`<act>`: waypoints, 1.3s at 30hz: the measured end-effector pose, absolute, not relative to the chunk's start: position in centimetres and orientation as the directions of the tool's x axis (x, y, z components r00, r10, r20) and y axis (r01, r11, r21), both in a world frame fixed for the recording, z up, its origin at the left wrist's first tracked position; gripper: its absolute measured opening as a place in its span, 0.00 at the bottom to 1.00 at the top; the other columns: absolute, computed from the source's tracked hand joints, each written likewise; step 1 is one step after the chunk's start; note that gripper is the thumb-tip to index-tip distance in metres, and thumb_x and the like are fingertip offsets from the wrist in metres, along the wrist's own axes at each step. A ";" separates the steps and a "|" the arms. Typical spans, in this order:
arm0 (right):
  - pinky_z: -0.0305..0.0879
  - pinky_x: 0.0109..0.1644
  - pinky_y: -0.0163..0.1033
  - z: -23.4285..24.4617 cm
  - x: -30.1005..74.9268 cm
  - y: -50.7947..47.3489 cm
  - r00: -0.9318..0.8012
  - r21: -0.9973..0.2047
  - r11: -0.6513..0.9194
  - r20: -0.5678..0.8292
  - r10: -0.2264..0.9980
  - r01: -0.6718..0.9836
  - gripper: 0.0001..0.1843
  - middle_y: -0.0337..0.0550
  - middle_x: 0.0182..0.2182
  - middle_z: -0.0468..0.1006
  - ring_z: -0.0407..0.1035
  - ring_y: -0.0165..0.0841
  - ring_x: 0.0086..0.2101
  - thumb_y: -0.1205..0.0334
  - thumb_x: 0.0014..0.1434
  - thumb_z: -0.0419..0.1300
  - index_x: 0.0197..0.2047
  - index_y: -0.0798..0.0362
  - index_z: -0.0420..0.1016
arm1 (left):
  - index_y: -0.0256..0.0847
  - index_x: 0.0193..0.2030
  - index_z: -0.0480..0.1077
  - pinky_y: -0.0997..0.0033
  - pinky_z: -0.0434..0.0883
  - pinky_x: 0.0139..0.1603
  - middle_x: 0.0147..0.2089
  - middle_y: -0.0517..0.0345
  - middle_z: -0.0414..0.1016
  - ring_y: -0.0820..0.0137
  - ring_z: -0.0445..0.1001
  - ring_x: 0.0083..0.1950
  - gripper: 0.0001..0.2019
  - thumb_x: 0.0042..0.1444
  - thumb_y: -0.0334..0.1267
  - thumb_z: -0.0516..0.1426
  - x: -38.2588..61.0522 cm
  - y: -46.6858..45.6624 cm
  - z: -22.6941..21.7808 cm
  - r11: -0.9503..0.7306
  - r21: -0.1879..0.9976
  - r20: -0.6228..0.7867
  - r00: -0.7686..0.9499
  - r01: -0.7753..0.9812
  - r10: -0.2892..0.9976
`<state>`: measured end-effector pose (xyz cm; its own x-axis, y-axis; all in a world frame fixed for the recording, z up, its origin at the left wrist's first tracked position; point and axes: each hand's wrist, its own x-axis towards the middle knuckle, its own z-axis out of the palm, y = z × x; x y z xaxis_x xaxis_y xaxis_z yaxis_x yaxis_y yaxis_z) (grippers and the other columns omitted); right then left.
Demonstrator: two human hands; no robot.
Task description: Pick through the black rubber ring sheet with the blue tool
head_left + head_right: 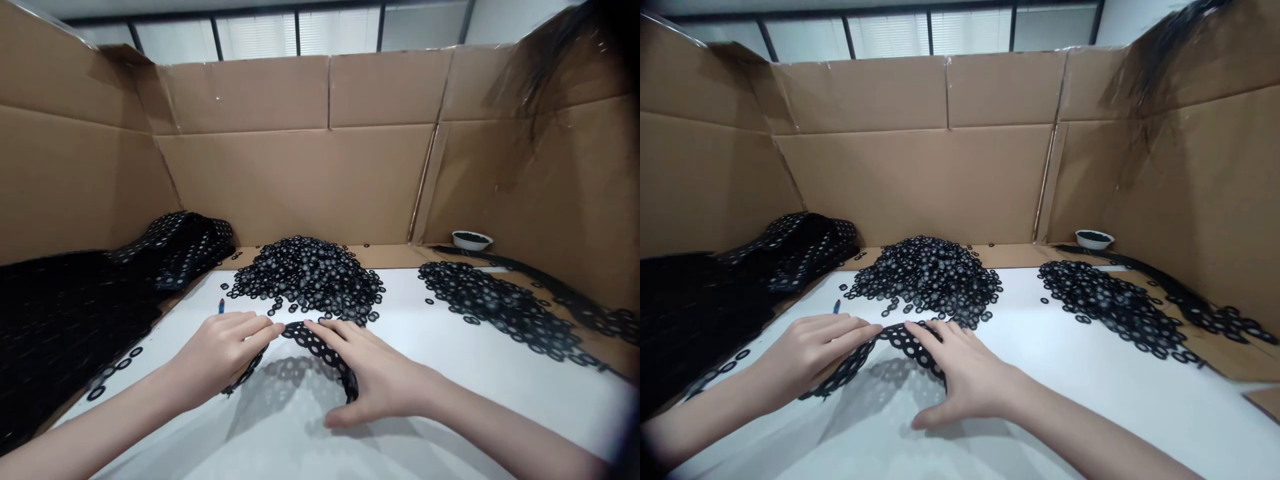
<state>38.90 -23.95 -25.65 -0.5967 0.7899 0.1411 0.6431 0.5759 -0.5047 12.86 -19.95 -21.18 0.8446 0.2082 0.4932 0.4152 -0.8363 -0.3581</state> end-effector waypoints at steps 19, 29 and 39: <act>0.57 0.59 0.48 -28.4 42.0 -25.2 -0.693 -0.131 0.708 0.145 0.707 0.694 0.41 0.45 0.60 0.63 0.57 0.42 0.57 0.82 0.49 0.50 0.63 0.44 0.60 | 0.46 0.51 0.72 0.72 0.68 0.36 0.40 0.54 0.76 0.69 0.73 0.37 0.19 0.59 0.25 0.48 7.9 -21.3 -26.5 -0.896 -0.153 0.325 0.877 0.418 0.354; 0.60 0.58 0.47 -28.5 43.6 -25.7 -0.680 -0.282 0.662 0.041 0.732 0.694 0.31 0.40 0.59 0.67 0.61 0.40 0.56 0.77 0.61 0.47 0.61 0.38 0.64 | 0.44 0.44 0.76 0.73 0.68 0.45 0.45 0.55 0.76 0.65 0.74 0.44 0.16 0.56 0.50 0.57 5.6 -18.2 -24.9 -0.677 0.477 0.062 0.747 0.560 0.662; 0.61 0.58 0.44 -26.5 44.2 -24.5 -0.663 -0.539 0.529 -0.075 0.745 0.655 0.28 0.44 0.57 0.69 0.64 0.43 0.54 0.49 0.54 0.64 0.58 0.41 0.69 | 0.41 0.57 0.64 0.70 0.61 0.33 0.38 0.51 0.75 0.61 0.72 0.37 0.23 0.55 0.43 0.49 4.1 -9.3 -26.9 -0.180 -0.050 0.068 0.184 0.982 0.981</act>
<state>44.19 -24.51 -26.54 -0.6627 0.7451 -0.0750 0.6555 0.5287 -0.5394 4.06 -9.26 -26.90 0.1835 0.9806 0.0683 0.9823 -0.1803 -0.0504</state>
